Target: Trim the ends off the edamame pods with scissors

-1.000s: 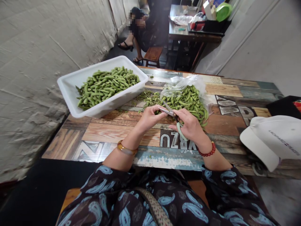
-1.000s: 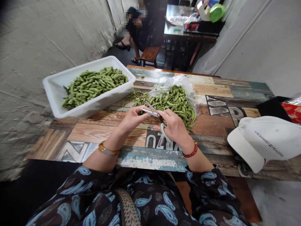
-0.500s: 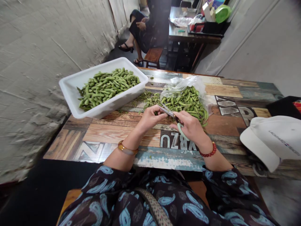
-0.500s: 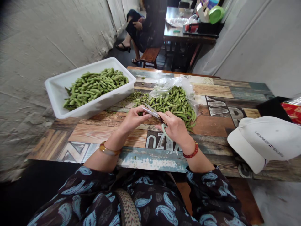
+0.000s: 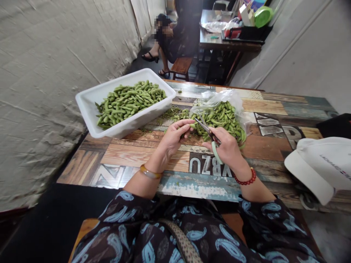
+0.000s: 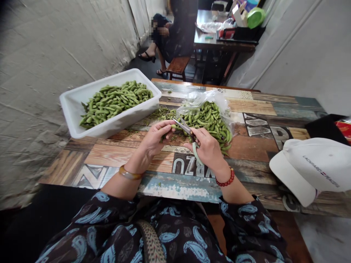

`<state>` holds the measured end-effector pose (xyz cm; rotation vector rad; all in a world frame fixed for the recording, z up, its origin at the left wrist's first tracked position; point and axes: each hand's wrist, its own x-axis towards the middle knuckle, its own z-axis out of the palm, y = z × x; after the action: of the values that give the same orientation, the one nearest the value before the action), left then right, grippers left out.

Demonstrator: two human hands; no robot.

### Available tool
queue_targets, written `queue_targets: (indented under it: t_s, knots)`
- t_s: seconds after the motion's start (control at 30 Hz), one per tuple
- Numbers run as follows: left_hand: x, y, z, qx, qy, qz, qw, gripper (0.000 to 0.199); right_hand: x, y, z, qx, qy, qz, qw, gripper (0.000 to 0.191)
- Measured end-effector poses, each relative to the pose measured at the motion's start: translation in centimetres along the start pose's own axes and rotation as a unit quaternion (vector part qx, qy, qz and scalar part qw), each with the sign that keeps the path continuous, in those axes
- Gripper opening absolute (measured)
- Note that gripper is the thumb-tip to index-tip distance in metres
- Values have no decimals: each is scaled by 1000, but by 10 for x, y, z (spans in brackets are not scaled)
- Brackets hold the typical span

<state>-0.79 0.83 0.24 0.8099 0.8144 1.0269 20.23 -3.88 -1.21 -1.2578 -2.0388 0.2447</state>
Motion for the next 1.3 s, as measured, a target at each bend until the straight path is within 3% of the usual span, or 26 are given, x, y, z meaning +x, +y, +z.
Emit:
queue_targets:
  t_s: [0.4,0.6,1.0,1.3]
  knots:
    - [1,-11,2,-42,-18,-2,999,40,0,-9,0,-10,-50,-21,999,54]
    - [0,-15,4,-51,-67,10,996,43,1,-11,-1,-20,-47,-25,998,52]
    - [-8,-14,11,82,-161,27,983,36,-1,-5,0,-14,-36,-26,999,50]
    - [-6,-15,8,99,-161,46,981,36,1,-8,-4,-16,-42,-34,998,55]
